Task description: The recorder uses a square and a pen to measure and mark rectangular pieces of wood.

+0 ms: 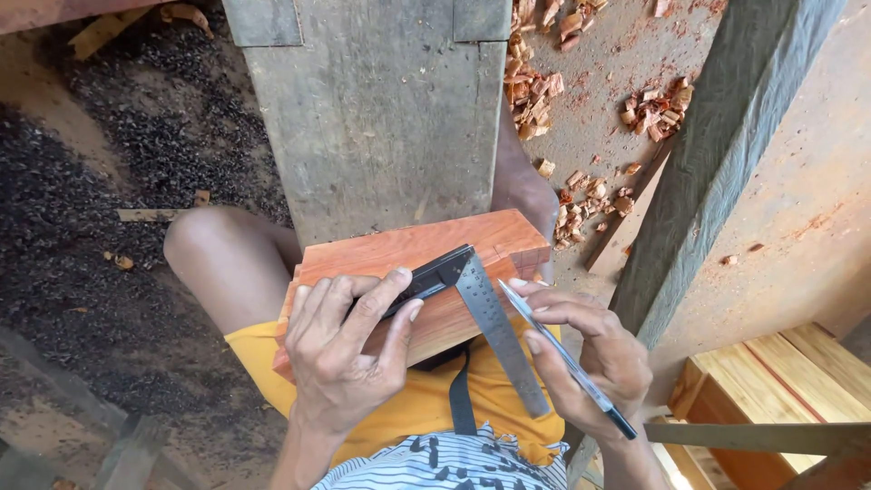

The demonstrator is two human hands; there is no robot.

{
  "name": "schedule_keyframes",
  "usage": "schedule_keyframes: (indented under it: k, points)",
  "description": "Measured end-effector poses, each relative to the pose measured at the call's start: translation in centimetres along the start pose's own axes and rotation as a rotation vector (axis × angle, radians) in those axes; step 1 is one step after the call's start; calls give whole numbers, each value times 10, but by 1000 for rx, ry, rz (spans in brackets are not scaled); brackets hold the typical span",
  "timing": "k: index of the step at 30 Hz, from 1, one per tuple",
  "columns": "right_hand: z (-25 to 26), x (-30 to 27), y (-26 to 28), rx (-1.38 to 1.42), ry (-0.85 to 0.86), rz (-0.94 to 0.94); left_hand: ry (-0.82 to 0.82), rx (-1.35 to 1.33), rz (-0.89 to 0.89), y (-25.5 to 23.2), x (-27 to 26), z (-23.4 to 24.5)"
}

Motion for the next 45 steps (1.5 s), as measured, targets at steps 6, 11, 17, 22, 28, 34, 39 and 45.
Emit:
schedule_keyframes:
  k: [6, 11, 17, 22, 28, 34, 39, 45]
  points:
    - [-4, 7, 1, -104, 30, 4, 15, -55, 24, 2, 1, 0]
    - [-3, 6, -1, -126, 32, -7, 23, -36, 11, 2, 2, -1]
    - [-4, 9, 4, -168, 32, 55, 30, -53, 9, 3, 2, -1]
    - [-6, 13, 8, -202, 37, 65, 31, -59, 5, 3, 1, 0]
    - [-8, 16, 13, -259, 42, 70, 34, -52, -5, 2, 1, -1]
    - [-12, 21, 20, -303, 60, 66, 11, -40, -26, 1, 0, -1]
    - [-14, 29, 30, -312, 76, 36, -2, -37, -42, -1, -1, -1]
    - [-9, 22, 37, -407, 139, -31, -11, -22, -57, -3, -1, 0]
Point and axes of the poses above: each hand's wrist, its own x-axis towards the middle knuckle, its own z-axis out of the back of the hand, y = z × x, the point moved 9 cm from there along x, towards the middle knuckle, and after that the axes turned 12 degrees about x, right-handed, at the moved point
